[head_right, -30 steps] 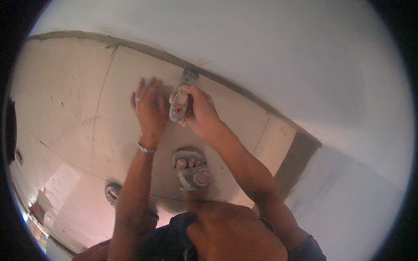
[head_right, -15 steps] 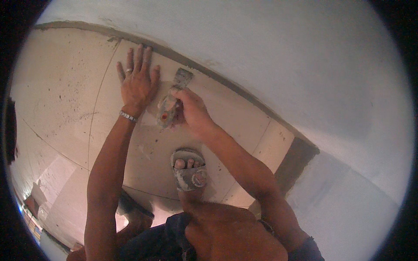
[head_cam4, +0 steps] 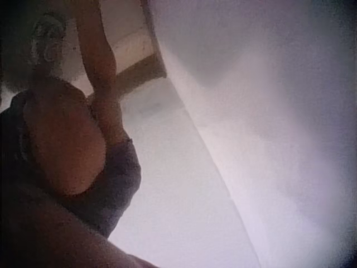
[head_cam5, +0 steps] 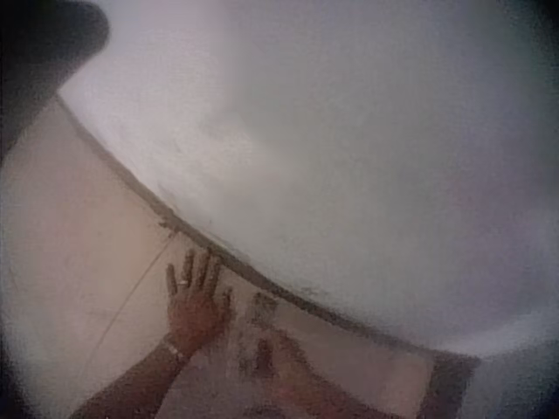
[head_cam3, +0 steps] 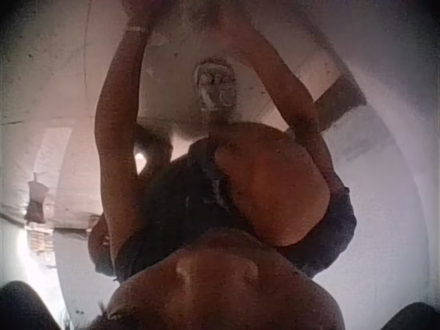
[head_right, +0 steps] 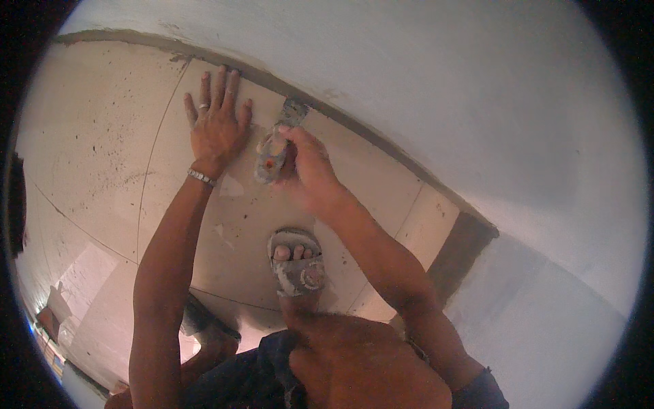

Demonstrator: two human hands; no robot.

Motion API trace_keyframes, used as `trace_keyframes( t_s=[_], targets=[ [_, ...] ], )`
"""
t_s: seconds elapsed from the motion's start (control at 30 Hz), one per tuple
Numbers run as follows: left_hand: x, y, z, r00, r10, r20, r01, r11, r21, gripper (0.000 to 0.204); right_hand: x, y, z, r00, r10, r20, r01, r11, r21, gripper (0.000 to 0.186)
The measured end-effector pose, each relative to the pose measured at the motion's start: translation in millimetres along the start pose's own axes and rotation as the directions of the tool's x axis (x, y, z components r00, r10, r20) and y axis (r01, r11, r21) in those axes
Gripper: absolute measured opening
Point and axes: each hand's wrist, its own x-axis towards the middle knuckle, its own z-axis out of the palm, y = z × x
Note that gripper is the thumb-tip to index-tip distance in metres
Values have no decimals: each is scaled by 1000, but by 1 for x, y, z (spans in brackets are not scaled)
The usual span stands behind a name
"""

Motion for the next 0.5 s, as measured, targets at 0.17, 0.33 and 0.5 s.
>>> trace_keyframes(
  t_s=[0.17, 0.33, 0.5],
  targets=[
    [0, 2, -2, 1000, -2, 16, 2, 1000, 20, 64, 5, -1, 1, 1000, 15, -9, -15, 999, 33, 23],
    [0, 1, -1, 1000, 2, 2, -2, 1000, 12, 64, 6, 0, -5, 996, 13, 89, -10, 999, -43, 22],
    [-1, 2, -3, 1000, 3, 7, -3, 1000, 8, 64, 7, 11, 10, 1000, -13, 2, 13, 991, -136, 23]
  ],
)
